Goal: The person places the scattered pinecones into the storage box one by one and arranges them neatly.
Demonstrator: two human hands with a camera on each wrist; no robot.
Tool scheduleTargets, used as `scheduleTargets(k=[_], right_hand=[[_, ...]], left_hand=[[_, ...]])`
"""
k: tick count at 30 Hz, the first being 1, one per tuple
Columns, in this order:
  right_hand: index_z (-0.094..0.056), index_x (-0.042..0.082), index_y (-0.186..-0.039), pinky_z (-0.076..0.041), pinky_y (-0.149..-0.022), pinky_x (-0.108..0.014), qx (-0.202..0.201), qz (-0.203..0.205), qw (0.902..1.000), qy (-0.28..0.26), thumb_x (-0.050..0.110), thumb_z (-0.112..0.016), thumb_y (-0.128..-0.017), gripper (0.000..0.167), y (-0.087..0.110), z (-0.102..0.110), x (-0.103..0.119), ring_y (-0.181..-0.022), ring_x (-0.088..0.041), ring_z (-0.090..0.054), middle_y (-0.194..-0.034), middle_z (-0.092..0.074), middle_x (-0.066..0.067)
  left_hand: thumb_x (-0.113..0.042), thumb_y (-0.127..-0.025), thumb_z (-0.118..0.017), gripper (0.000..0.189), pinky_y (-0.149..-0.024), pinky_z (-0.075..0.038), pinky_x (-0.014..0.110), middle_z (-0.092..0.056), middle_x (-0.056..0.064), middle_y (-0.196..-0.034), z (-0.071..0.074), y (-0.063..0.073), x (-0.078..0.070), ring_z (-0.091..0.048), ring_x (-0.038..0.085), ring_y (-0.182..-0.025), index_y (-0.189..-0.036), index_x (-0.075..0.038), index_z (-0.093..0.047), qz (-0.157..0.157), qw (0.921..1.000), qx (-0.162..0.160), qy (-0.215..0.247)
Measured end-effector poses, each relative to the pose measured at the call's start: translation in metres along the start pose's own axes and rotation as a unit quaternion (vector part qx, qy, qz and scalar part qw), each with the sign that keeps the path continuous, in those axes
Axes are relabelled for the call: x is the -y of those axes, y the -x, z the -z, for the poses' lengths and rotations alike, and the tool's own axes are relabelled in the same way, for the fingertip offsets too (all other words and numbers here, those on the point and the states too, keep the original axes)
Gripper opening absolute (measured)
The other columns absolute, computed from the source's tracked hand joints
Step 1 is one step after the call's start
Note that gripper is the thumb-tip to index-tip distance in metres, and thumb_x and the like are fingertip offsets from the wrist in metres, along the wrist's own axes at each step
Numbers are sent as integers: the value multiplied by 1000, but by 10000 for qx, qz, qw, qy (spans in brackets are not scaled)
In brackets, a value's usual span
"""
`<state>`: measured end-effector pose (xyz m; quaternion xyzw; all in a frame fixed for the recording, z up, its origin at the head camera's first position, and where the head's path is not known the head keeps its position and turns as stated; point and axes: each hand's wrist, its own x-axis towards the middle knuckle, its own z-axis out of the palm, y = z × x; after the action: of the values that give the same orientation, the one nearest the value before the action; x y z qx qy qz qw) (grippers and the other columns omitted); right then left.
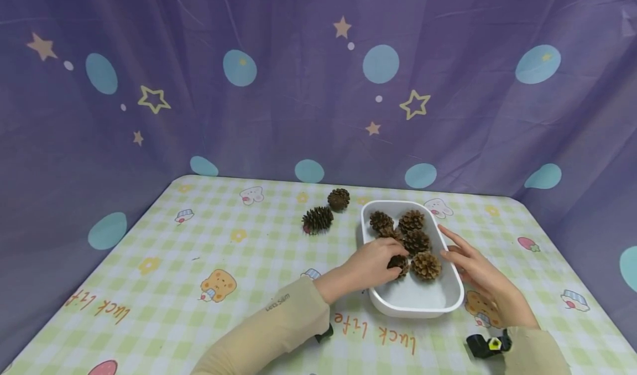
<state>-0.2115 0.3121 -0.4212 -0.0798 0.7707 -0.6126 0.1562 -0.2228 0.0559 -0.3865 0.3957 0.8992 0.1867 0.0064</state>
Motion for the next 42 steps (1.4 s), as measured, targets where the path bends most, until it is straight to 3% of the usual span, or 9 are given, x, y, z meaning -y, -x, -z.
scheduleTargets(k=[11,20,25,32,42], right_hand=[[-3,24,-148,-50,-82,-50,-4,14,10000,-12,25,-43,-97,64,0,0,1,-123,-51,-31,-142,-16,-34],[-3,25,-148,-50,-81,-49,30,1,10000,-26,26,-43,-97,65,1,-1,2,-123,-51,-30,-144,-12,-34],[-3,25,-148,-50,-82,-49,20,21,10000,15,26,-43,-97,65,2,-1,1,-124,-51,-30,-143,-14,-34],[-4,24,-148,-49,-83,-50,0,4,10000,-17,25,-43,-97,65,2,-1,1,-124,-50,-29,-143,-16,-33],[-3,24,-148,-49,-83,-50,-15,7,10000,-2,27,-44,-97,65,2,-1,2,-123,-49,-31,-141,-19,-33]], left_hand=[[-28,-89,-58,38,-96,-42,24,-50,-4,-130,4,7,4,-48,12,-118,-126,-20,-55,74,9999,-40,144],[-26,-88,-58,32,-100,-39,28,-54,-3,-124,11,21,21,-50,12,-115,-119,-17,-60,214,9954,-682,633],[-22,-86,-60,31,-98,-41,32,-58,-2,-119,18,30,35,-54,15,-111,-117,-15,-61,283,9872,-1199,1016],[-18,-86,-61,28,-95,-44,34,-60,-1,-116,24,39,55,-55,16,-109,-114,-13,-63,671,9708,-1770,1473],[-17,-85,-63,30,-95,-44,38,-57,4,-120,31,45,86,-53,22,-112,-115,-12,-62,1372,9505,-2436,1353]])
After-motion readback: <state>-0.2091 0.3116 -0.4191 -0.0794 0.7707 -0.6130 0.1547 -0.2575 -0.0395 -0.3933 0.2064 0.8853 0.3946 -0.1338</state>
